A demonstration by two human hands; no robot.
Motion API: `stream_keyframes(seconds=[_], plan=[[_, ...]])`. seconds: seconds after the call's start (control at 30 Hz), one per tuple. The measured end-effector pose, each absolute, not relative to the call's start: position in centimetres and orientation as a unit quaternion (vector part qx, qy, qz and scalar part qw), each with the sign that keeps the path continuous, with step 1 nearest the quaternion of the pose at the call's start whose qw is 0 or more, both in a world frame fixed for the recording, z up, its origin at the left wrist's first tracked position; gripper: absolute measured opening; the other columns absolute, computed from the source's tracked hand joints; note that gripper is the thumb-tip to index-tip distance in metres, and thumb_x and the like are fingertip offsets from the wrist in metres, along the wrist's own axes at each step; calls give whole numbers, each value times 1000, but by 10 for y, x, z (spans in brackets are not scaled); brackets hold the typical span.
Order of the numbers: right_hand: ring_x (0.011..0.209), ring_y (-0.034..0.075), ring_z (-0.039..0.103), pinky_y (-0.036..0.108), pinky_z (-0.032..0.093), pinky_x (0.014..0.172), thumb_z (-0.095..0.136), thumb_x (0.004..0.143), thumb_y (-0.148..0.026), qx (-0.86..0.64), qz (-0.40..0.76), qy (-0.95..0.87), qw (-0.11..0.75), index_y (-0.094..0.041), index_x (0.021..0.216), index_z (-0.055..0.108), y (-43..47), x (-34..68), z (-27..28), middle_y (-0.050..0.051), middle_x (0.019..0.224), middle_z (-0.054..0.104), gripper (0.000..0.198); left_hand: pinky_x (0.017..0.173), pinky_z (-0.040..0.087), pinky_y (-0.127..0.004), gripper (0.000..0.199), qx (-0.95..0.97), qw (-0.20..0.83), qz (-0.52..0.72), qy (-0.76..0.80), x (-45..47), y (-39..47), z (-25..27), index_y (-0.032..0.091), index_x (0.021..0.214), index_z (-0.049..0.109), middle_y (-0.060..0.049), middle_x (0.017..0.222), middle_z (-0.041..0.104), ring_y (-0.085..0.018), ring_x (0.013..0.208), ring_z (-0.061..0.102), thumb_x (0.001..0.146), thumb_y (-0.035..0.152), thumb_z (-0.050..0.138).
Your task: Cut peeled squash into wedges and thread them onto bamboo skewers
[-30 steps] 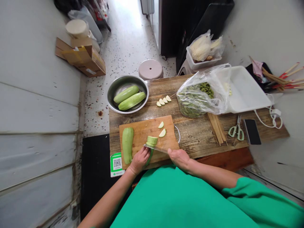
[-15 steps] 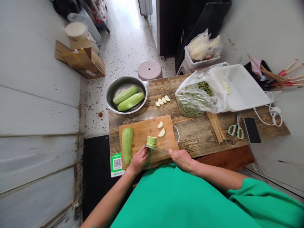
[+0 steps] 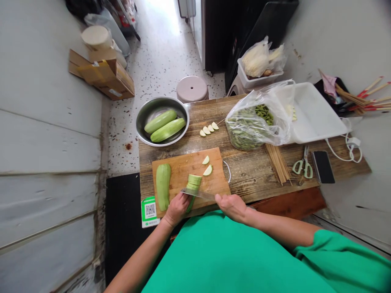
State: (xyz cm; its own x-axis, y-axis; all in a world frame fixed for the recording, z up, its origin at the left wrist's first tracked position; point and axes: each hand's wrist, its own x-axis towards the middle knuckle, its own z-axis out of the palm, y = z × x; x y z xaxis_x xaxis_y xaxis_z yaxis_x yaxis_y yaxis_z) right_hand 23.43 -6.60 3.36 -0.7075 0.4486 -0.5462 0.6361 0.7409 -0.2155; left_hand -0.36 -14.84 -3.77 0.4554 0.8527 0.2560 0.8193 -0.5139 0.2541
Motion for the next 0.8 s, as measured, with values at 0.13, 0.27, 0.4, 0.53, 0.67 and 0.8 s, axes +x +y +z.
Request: stream_keyframes(seconds=[0.13, 0.27, 0.4, 0.53, 0.67, 0.8], plan=[[67, 23, 65, 28, 48, 53, 31, 85, -7, 300, -196, 903, 238, -13, 92, 52, -67, 233, 33, 14, 76, 65, 23, 77, 51, -41, 25, 861, 23, 172, 479, -4, -148, -38, 9, 101, 57, -15, 90, 60, -23, 85, 56, 82, 9, 40], [67, 24, 65, 29, 48, 52, 33, 84, -7, 300, -199, 901, 243, -12, 92, 51, -67, 233, 34, 15, 75, 65, 21, 80, 50, -43, 27, 863, 18, 179, 473, -4, -150, -40, 10, 102, 56, -15, 93, 60, -24, 94, 55, 82, 7, 40], [68, 25, 66, 31, 49, 53, 34, 84, -8, 301, -206, 898, 247, -12, 93, 51, -67, 230, 32, 15, 75, 66, 19, 85, 48, -44, 27, 860, 22, 186, 475, -6, -153, -45, 8, 102, 57, -17, 97, 59, -26, 102, 52, 81, 6, 40], [70, 26, 66, 33, 50, 55, 32, 86, -9, 313, -209, 890, 256, -11, 93, 51, -65, 224, 22, 16, 76, 66, 19, 87, 47, -45, 29, 860, 18, 180, 477, -7, -155, -49, 9, 105, 56, -17, 102, 59, -26, 108, 50, 83, 7, 38], [73, 24, 66, 31, 50, 58, 33, 87, -10, 315, -211, 888, 261, -11, 94, 50, -64, 222, 15, 15, 78, 67, 18, 86, 48, -43, 29, 857, 9, 174, 486, -5, -154, -50, 11, 107, 56, -15, 103, 60, -24, 107, 51, 85, 10, 37], [73, 21, 67, 27, 50, 60, 35, 87, -10, 313, -210, 889, 260, -11, 96, 49, -64, 227, 17, 15, 77, 67, 16, 85, 49, -41, 27, 844, 23, 204, 495, -1, -153, -42, 11, 105, 55, -14, 100, 60, -23, 106, 51, 84, 9, 40]])
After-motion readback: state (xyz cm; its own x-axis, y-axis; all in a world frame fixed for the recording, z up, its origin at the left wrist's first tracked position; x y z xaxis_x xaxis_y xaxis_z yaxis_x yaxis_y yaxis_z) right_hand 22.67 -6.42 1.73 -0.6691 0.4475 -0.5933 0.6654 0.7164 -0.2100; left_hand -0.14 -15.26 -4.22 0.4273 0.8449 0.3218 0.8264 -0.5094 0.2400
